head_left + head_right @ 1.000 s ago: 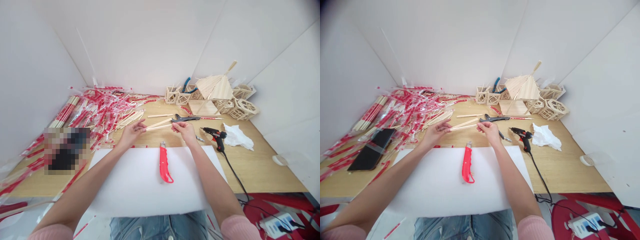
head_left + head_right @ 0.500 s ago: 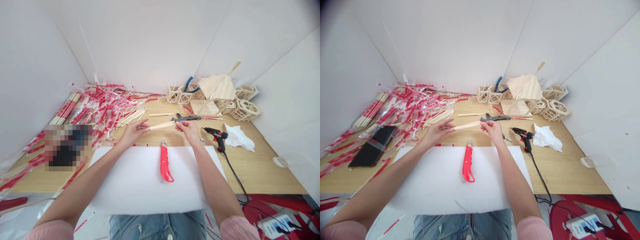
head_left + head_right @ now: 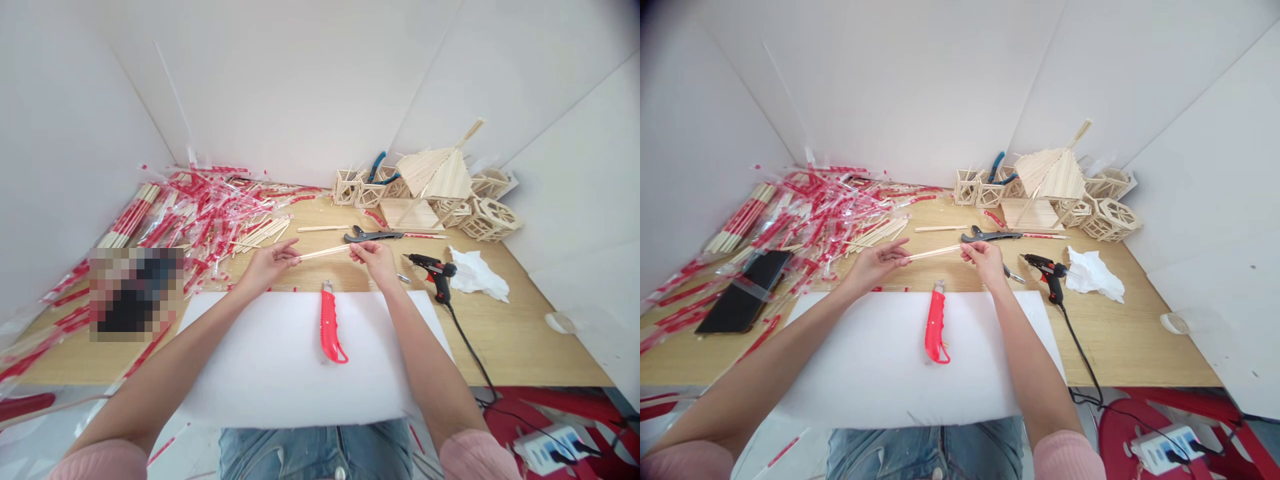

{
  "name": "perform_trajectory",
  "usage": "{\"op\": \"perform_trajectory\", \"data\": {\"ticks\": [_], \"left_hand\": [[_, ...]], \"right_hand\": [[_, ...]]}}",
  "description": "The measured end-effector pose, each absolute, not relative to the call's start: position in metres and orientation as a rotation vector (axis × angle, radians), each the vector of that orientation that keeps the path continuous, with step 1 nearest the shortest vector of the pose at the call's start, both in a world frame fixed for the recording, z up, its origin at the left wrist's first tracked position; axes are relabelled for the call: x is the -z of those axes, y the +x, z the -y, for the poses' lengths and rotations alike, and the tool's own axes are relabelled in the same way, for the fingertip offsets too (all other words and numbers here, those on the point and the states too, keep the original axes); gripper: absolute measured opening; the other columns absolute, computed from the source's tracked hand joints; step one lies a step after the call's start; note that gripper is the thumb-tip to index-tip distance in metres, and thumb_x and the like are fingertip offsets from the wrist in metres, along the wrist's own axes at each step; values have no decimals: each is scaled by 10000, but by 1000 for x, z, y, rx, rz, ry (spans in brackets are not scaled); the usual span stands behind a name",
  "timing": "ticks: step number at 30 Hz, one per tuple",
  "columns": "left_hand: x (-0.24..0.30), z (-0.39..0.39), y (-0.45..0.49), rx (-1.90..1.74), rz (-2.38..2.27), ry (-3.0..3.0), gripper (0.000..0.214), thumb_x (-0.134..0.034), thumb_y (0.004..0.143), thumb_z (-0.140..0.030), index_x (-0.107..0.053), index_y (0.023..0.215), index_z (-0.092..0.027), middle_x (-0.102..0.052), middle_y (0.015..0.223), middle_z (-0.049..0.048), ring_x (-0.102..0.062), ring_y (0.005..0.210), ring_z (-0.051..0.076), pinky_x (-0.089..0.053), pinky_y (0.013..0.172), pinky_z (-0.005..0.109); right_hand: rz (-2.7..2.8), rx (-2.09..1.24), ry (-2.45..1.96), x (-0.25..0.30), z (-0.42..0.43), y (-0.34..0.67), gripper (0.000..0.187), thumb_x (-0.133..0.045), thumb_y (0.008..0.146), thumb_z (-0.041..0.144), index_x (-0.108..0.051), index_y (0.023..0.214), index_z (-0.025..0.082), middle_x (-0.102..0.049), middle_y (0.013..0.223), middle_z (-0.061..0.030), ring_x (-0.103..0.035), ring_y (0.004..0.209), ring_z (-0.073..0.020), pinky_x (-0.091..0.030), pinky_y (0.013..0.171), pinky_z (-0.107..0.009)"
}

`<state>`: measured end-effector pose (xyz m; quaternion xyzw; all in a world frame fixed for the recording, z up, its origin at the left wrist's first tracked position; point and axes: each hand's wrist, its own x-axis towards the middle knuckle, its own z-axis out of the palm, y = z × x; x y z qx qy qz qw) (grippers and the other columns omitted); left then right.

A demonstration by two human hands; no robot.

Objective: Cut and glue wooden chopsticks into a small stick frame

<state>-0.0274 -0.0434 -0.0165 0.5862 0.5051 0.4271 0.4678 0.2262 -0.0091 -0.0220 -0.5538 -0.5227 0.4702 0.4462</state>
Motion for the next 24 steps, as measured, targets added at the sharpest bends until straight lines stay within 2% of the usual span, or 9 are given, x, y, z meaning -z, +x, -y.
{"op": "perform_trajectory", "data": {"ticks": [14, 24], "left_hand": [[17, 44, -28, -1029, -1200, 1467, 580, -672, 678, -356, -544, 1199, -136, -648, 915, 69, -607, 796, 152, -484, 782, 309], [12, 47, -27, -974, -1240, 1523, 595, -658, 680, -411, -541, 1200, -145, -672, 972, 91, -613, 876, 192, -455, 800, 317]], "right_hand": [[1287, -1101, -1355, 22, 11, 223, 290, -674, 660, 431, -648, 709, 147, -647, 619, -31, -541, 529, -104, -375, 518, -224], [1328, -982, -1370, 18, 15, 219, 329, -644, 675, 474, -649, 720, 148, -650, 625, -37, -556, 549, -125, -398, 534, -240]]}}
